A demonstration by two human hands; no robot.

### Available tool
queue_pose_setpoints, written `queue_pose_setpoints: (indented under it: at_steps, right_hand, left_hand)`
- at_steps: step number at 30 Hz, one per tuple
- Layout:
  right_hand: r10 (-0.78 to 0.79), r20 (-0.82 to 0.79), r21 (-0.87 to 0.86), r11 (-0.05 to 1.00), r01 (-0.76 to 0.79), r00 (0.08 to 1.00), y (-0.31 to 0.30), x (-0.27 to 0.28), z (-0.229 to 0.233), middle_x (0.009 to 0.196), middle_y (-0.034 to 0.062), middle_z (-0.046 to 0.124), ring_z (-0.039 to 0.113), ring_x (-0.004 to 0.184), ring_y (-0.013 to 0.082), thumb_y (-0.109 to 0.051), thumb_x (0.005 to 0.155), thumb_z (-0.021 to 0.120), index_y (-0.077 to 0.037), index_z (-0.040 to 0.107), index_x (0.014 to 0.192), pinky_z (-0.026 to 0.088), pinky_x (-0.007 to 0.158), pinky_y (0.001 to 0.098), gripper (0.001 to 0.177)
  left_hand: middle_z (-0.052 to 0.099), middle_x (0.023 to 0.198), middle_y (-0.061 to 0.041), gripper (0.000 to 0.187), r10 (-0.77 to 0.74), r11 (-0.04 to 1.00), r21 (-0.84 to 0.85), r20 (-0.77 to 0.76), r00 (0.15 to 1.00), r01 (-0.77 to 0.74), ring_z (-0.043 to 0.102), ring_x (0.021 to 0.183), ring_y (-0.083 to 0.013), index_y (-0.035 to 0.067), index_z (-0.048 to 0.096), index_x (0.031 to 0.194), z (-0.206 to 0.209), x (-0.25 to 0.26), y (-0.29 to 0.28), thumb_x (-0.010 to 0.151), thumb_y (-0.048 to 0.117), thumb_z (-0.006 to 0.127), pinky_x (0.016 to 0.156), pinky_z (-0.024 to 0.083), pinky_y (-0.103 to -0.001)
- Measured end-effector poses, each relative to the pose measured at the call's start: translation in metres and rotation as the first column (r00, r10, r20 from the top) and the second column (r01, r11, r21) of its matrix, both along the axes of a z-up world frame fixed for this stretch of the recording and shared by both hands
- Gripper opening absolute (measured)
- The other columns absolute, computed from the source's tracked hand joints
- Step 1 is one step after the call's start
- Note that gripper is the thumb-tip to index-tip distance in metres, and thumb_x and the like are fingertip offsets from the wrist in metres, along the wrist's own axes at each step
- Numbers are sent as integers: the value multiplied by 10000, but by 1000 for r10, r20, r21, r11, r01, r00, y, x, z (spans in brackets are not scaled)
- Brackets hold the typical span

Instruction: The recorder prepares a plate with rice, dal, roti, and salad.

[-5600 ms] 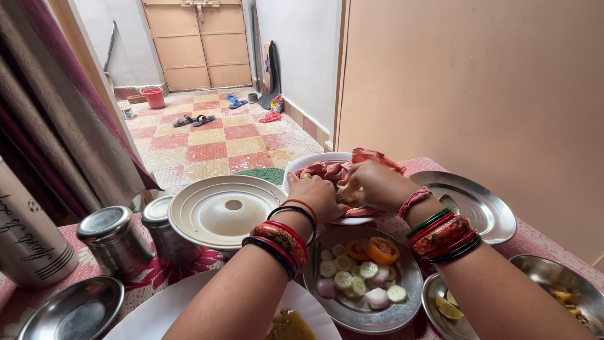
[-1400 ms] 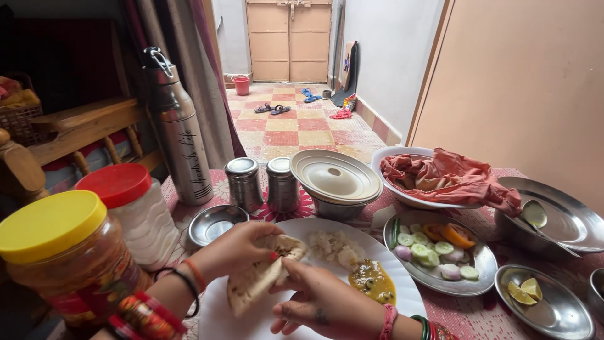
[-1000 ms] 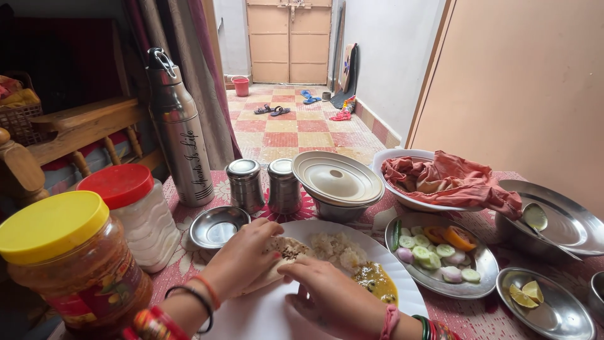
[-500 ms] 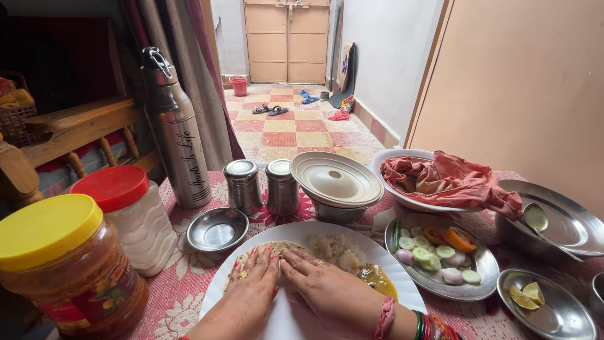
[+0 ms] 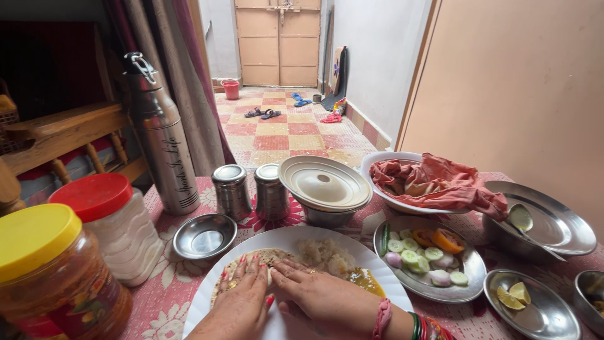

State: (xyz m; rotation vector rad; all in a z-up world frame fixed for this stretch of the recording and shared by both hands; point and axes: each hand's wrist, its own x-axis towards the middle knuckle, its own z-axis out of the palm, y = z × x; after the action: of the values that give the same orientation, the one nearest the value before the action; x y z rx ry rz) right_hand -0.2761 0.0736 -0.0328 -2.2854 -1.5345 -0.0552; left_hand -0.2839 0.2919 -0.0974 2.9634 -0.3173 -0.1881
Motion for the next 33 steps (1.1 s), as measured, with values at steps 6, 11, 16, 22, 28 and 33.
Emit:
queue_pose_setpoints:
  at_steps: [6, 11, 16, 22, 28, 33]
  right_hand:
    - [-63, -94, 156, 985, 77, 994, -34, 2, 41, 1502, 221, 533, 488, 1414, 329, -193, 1029, 575, 36, 487, 1459, 371, 1169, 392, 496]
    - [-195, -318, 257, 924, 282, 928, -98, 24, 85, 1285, 122, 724, 667, 1193, 197, -118, 964, 563, -22, 644, 1310, 501, 1038, 322, 368]
    - [-351, -441, 249, 836, 489, 826, -172, 76, 84, 1125, 115, 785, 715, 1063, 164, -90, 965, 578, -21, 723, 1186, 552, 949, 310, 273]
    - [-709, -121, 182, 672, 718, 694, -221, 105, 97, 1086, 109, 774, 738, 972, 199, -104, 899, 600, -36, 729, 1149, 565, 879, 327, 290]
    - [-816, -27, 110, 571, 813, 577, -254, 135, 88, 1036, 185, 760, 754, 894, 277, -128, 872, 653, -24, 737, 1132, 585, 829, 369, 292]
    - [-892, 77, -81, 440, 894, 446, -256, 141, 90, 1002, 198, 727, 742, 901, 311, -149, 805, 753, 1, 686, 1112, 587, 819, 411, 348]
  left_hand:
    - [175, 1626, -255, 654, -75, 994, -78, 86, 993, 82, 59, 1549, -386, 5, 245, 1540, -1, 16, -5, 1023, 319, 495, 1245, 52, -562]
    - [401, 1494, -265, 528, -240, 783, -534, 212, 947, 318, 321, 1453, -377, -8, 404, 1454, 60, 15, -47, 1016, 258, 532, 1189, 270, -420]
    - [593, 1350, -195, 451, -283, 549, -712, 335, 899, 438, 571, 1277, -309, 4, 509, 1382, 88, 50, -119, 990, 222, 549, 1067, 440, -385]
    - [633, 1212, -260, 309, -200, 663, -608, 419, 886, 437, 583, 1179, -415, -20, 586, 1193, 138, 76, -190, 973, 187, 521, 1011, 464, -462]
    - [662, 1088, -229, 286, -129, 793, -551, 266, 955, 261, 638, 1088, -425, -2, 632, 1080, 152, 105, -220, 953, 210, 489, 975, 486, -508]
    - [635, 1220, -268, 286, -220, 755, -411, 575, 788, 511, 596, 1205, -414, -29, 649, 1143, 126, 163, -246, 928, 112, 522, 1049, 468, -473]
